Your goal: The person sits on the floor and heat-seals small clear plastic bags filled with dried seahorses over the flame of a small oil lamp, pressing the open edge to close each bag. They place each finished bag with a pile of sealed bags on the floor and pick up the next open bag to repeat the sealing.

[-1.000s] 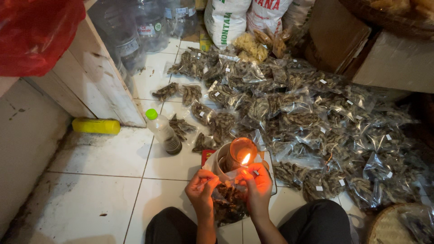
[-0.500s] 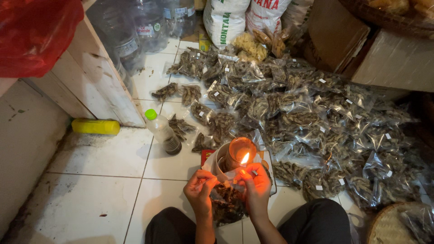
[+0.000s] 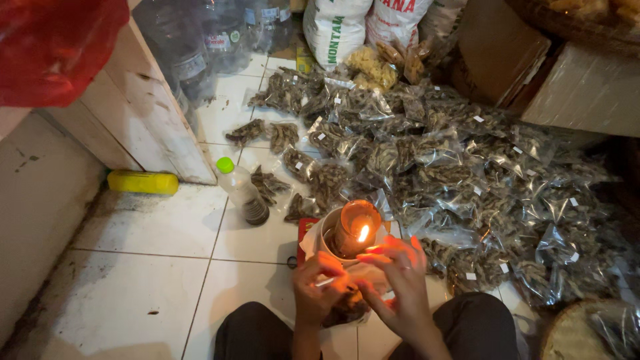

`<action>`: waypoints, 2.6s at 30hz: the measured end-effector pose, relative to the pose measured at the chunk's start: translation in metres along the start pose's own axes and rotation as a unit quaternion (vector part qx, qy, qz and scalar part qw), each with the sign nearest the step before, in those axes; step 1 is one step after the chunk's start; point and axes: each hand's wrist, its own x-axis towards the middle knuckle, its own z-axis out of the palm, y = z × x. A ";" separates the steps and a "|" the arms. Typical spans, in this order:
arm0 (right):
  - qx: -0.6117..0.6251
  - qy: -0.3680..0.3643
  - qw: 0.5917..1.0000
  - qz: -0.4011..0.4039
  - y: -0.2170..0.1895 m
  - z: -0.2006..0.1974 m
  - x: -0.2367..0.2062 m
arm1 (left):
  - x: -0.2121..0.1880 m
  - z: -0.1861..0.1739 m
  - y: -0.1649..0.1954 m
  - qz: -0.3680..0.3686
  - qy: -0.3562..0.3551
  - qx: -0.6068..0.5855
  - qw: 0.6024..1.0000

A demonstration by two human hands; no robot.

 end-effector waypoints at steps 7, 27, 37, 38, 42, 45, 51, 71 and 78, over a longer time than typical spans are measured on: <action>-0.029 -0.076 0.997 -0.002 0.030 -0.020 0.005 | 0.000 0.015 0.007 -0.068 -0.001 -0.017 0.998; 0.379 0.099 0.850 0.351 0.054 0.034 -0.030 | -0.005 0.046 -0.027 -0.257 0.120 -0.254 0.925; 0.406 0.141 0.823 0.371 0.045 0.030 -0.023 | -0.004 0.053 -0.026 -0.254 0.127 -0.271 0.920; 0.407 0.144 0.821 0.373 0.046 0.031 -0.023 | -0.003 0.054 -0.025 -0.258 0.129 -0.270 0.919; 0.397 0.162 0.830 0.356 0.048 0.033 -0.025 | -0.003 0.055 -0.018 -0.231 0.128 -0.234 0.936; 0.415 0.176 0.810 0.375 0.050 0.034 -0.026 | -0.003 0.056 -0.013 -0.248 0.137 -0.247 0.927; 0.414 0.176 0.799 0.400 0.053 0.034 -0.030 | -0.003 0.059 -0.009 -0.262 0.148 -0.239 0.923; 0.481 0.250 0.739 0.399 0.051 0.037 -0.033 | -0.010 0.063 -0.019 -0.220 0.156 -0.236 0.934; 0.473 0.265 0.743 0.392 0.053 0.039 -0.034 | -0.012 0.063 -0.024 -0.210 0.155 -0.254 0.931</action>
